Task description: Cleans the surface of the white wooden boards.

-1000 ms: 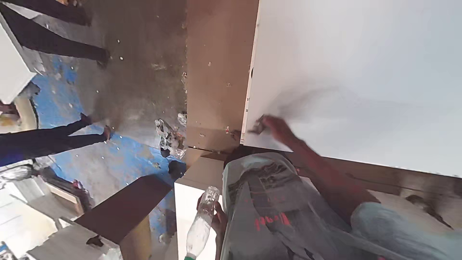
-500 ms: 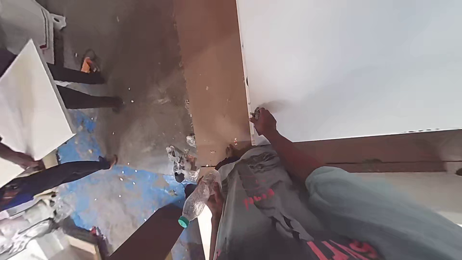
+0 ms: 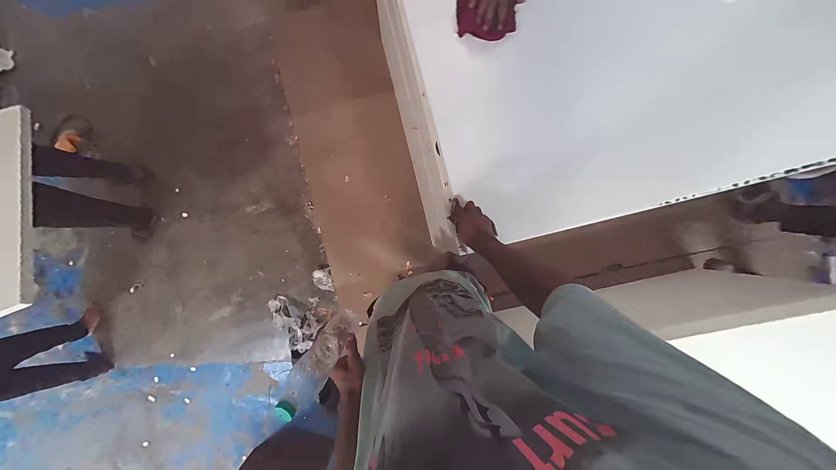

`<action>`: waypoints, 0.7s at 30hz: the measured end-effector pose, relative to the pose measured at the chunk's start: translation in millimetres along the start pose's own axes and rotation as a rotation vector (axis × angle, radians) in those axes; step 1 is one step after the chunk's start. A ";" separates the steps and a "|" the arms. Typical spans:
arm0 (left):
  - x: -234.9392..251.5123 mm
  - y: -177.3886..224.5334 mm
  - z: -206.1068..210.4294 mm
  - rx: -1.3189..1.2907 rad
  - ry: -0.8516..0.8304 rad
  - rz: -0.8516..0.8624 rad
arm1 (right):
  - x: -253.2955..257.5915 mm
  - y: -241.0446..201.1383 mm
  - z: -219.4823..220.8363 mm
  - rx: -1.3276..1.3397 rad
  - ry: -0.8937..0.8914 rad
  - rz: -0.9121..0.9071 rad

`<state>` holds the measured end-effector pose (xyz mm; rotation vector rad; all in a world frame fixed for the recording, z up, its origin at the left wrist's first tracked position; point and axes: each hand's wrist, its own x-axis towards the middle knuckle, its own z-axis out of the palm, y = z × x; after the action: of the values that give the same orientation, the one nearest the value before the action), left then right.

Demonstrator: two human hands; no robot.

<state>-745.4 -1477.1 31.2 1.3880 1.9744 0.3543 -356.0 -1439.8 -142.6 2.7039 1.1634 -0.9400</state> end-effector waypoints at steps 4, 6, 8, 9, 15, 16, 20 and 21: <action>8.9 10.0 -8.1 0.056 -0.112 -0.031 | -18.6 0.1 12.8 -0.001 -0.010 0.059; 11.9 22.6 -6.1 0.065 -0.130 -0.036 | -32.1 -0.4 11.6 0.041 -0.029 0.065; 14.1 27.0 2.7 0.052 -0.137 -0.016 | -45.0 5.5 15.1 0.072 -0.055 0.067; 17.6 18.6 12.2 0.037 -0.116 0.051 | -51.7 10.0 17.9 0.084 -0.065 0.072; 43.5 45.9 47.9 0.494 -0.536 0.048 | -91.6 7.7 11.6 0.176 -0.180 0.107; 46.0 11.5 69.7 0.372 -0.304 0.293 | -96.9 5.1 12.8 0.191 -0.184 0.129; 44.6 61.1 71.3 0.078 -0.464 0.484 | -120.6 6.5 24.4 0.244 -0.231 0.188; 47.5 72.1 73.1 0.015 -0.528 0.617 | -127.9 12.6 29.7 0.291 -0.228 0.185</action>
<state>-653.9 -1417.5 1.7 1.8568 1.1057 0.2110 -430.9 -1539.2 -98.6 2.7556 0.7732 -1.4380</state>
